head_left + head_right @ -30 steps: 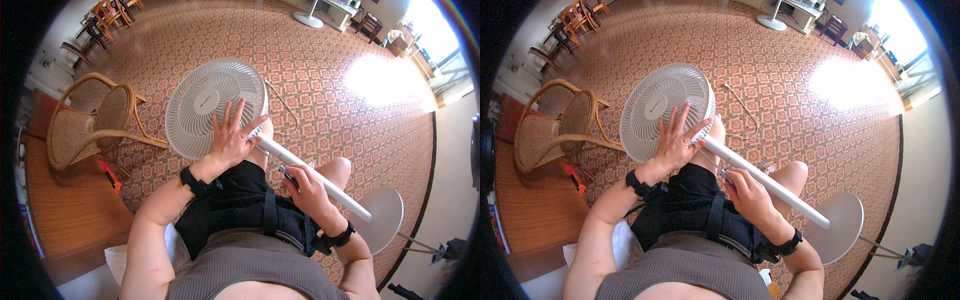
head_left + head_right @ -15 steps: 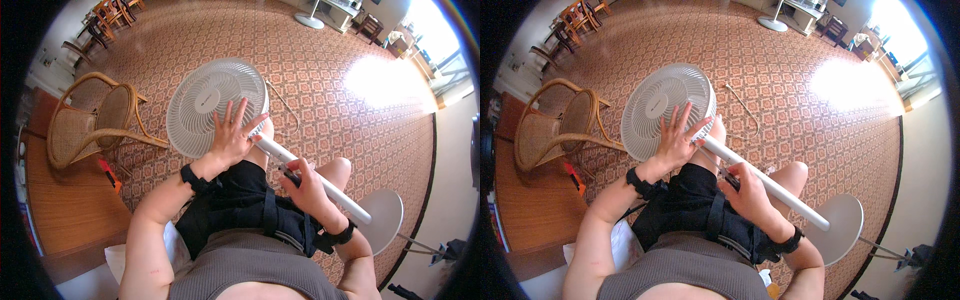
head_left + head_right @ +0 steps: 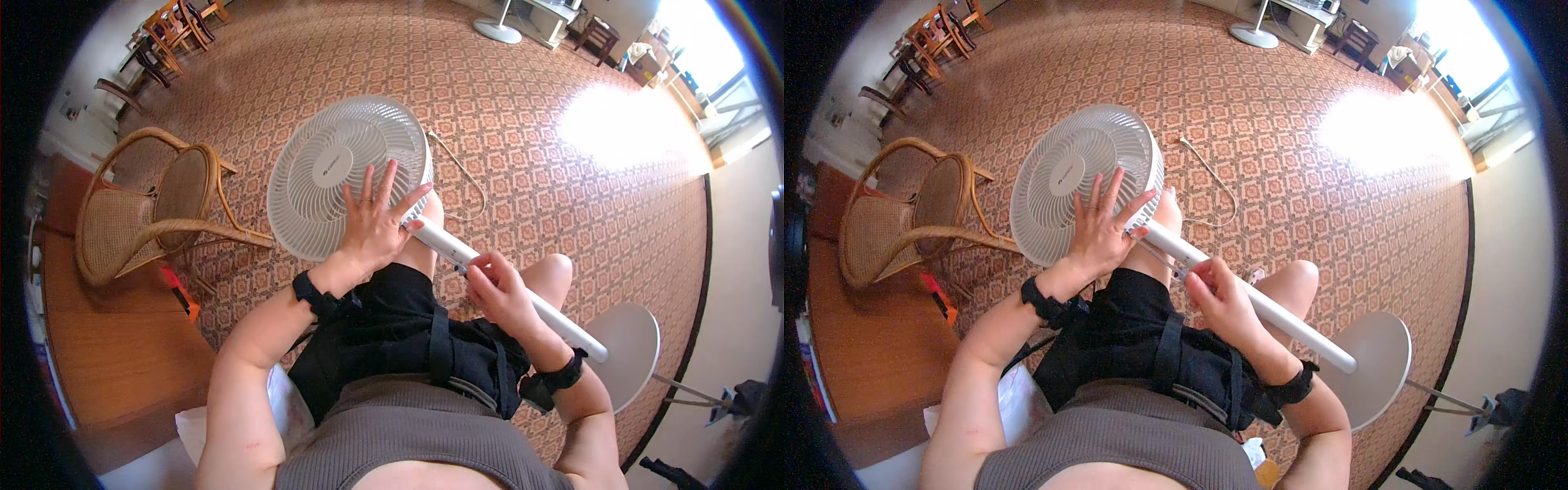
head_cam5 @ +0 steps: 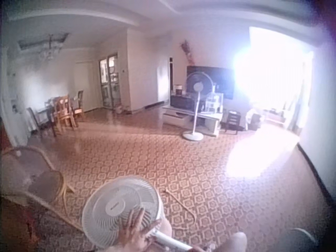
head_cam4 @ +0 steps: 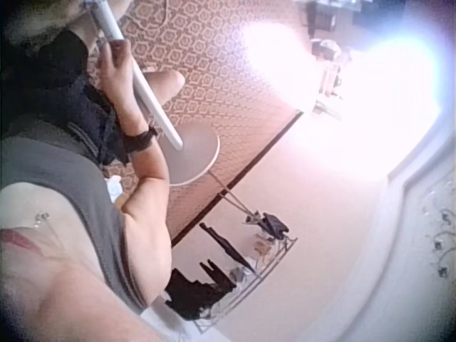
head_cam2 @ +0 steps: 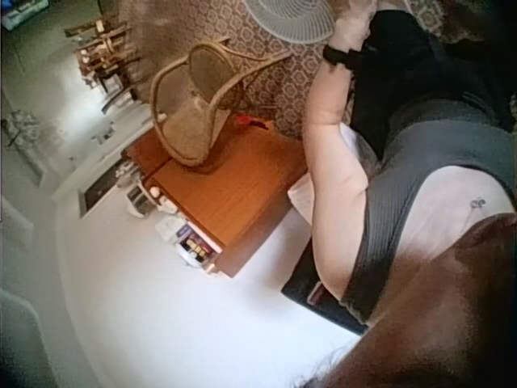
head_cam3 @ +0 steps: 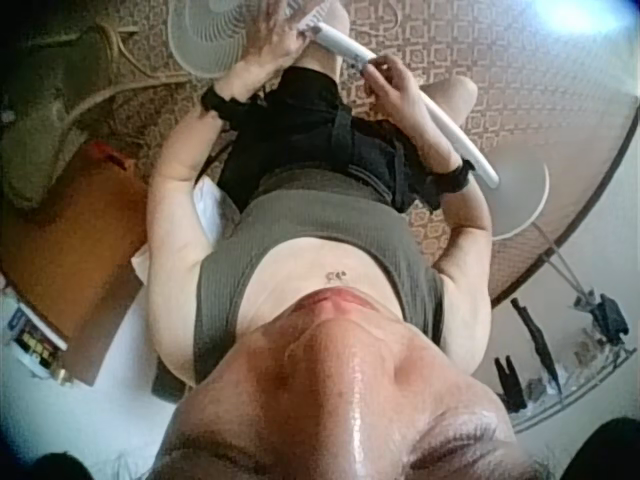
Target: The recorder uses a screwdriver to disassemble and then reassemble a white electric pedestal fan while seated.
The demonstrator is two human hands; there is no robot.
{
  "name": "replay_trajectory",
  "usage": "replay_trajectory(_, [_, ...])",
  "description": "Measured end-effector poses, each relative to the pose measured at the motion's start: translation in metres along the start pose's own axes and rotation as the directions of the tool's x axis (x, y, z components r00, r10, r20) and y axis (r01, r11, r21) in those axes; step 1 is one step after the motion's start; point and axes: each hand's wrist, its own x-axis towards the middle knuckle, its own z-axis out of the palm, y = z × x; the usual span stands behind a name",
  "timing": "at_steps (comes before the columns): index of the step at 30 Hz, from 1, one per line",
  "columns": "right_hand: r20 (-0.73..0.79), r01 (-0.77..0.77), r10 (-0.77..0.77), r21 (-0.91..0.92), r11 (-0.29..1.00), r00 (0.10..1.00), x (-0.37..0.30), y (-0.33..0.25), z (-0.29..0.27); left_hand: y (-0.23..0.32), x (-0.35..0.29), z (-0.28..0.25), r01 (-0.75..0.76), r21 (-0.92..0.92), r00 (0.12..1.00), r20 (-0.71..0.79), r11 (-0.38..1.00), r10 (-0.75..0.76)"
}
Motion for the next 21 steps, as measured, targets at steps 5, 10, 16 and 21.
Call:
replay_trajectory(5, [0.316,0.529,-0.688,-0.841,0.115,0.653,-0.009,0.0,-0.001,0.003,-0.001,-0.004,0.011,-0.016,1.0,-0.001,1.0,-0.011])
replay_trajectory(10, [-0.08,0.246,-0.274,-0.258,0.934,0.958,0.01,0.016,-0.014,0.006,0.005,0.002,0.008,-0.006,1.0,-0.028,1.0,-0.008])
replay_trajectory(16, [-0.03,0.338,-0.365,-0.316,0.887,0.93,0.012,0.01,-0.021,0.004,0.005,0.001,0.023,0.001,0.999,0.023,1.0,-0.023])
replay_trajectory(21, [0.401,0.538,-0.707,-0.842,-0.035,0.582,0.0,-0.005,-0.019,0.007,0.002,-0.005,0.011,0.003,1.0,0.002,1.0,-0.011])
